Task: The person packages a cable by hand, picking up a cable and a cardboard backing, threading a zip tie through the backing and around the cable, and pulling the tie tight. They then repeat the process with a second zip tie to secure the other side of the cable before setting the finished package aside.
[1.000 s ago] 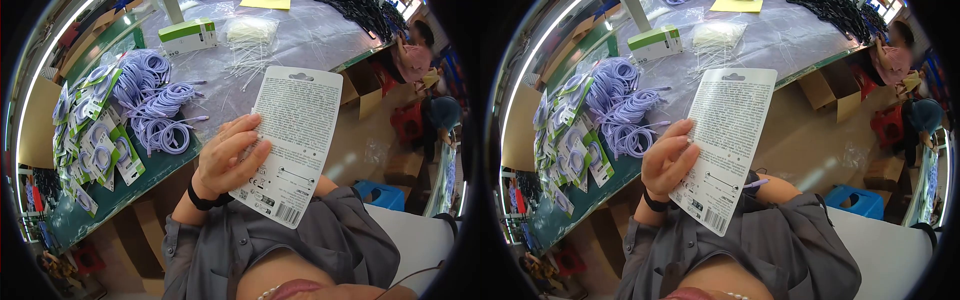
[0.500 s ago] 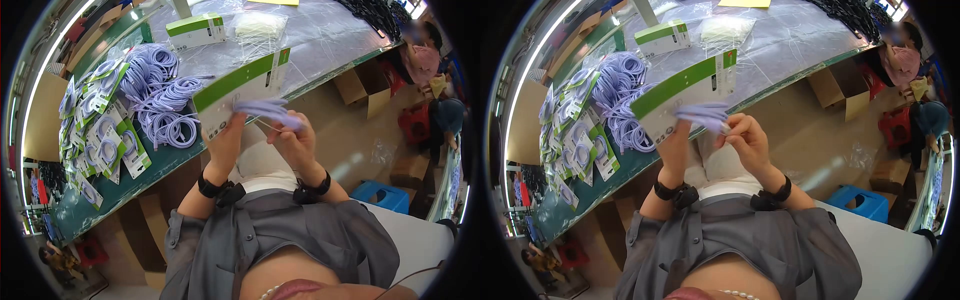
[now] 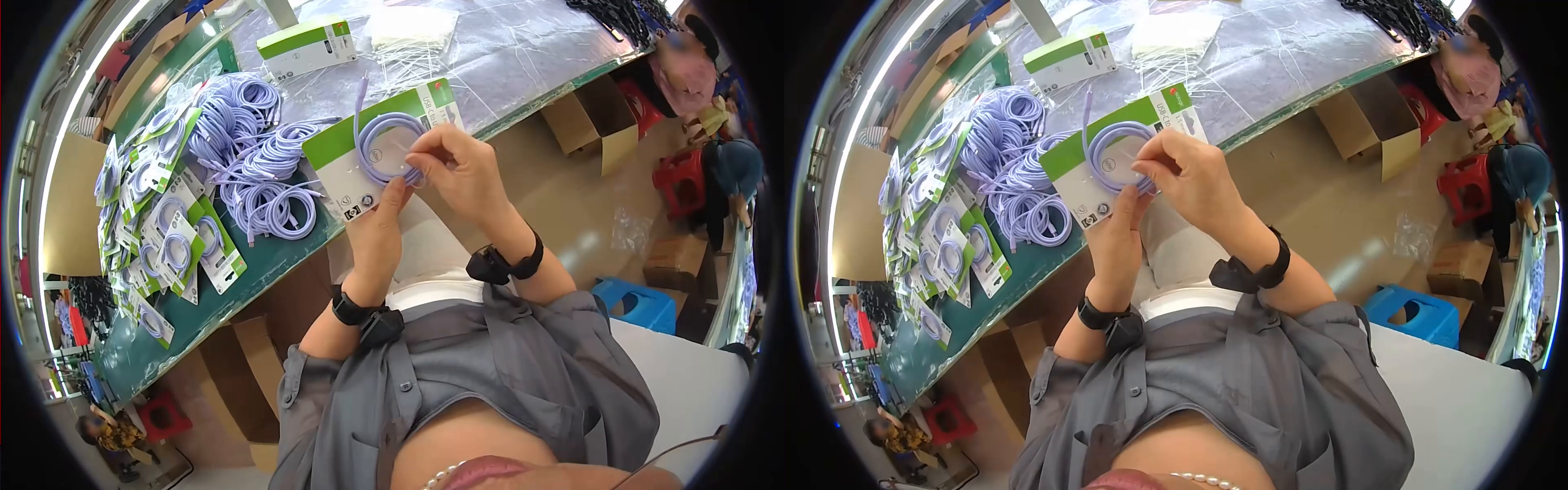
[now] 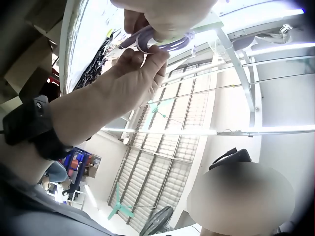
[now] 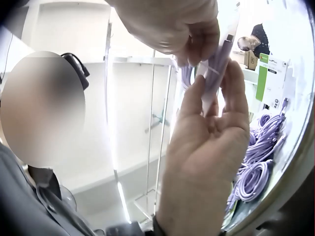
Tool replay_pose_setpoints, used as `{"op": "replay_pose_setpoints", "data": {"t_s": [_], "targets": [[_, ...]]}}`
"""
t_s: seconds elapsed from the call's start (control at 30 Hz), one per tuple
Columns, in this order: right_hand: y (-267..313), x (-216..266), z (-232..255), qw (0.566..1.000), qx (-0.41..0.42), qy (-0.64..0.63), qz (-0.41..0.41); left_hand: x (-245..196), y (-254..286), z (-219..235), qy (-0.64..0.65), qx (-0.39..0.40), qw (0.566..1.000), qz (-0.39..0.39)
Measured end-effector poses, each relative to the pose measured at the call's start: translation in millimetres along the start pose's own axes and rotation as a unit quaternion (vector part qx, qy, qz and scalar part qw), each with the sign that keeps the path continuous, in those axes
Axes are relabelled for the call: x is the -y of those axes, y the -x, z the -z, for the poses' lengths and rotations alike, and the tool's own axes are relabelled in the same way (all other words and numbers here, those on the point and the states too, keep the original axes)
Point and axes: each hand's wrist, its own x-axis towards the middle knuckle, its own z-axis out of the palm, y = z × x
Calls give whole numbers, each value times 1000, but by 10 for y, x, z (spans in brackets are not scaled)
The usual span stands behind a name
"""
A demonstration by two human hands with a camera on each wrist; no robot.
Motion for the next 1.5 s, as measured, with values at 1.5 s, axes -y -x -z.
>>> {"op": "replay_pose_setpoints", "data": {"t_s": [1.5], "targets": [[119, 181, 149, 942, 58, 284, 166, 118, -47, 74, -33, 22, 998, -41]]}}
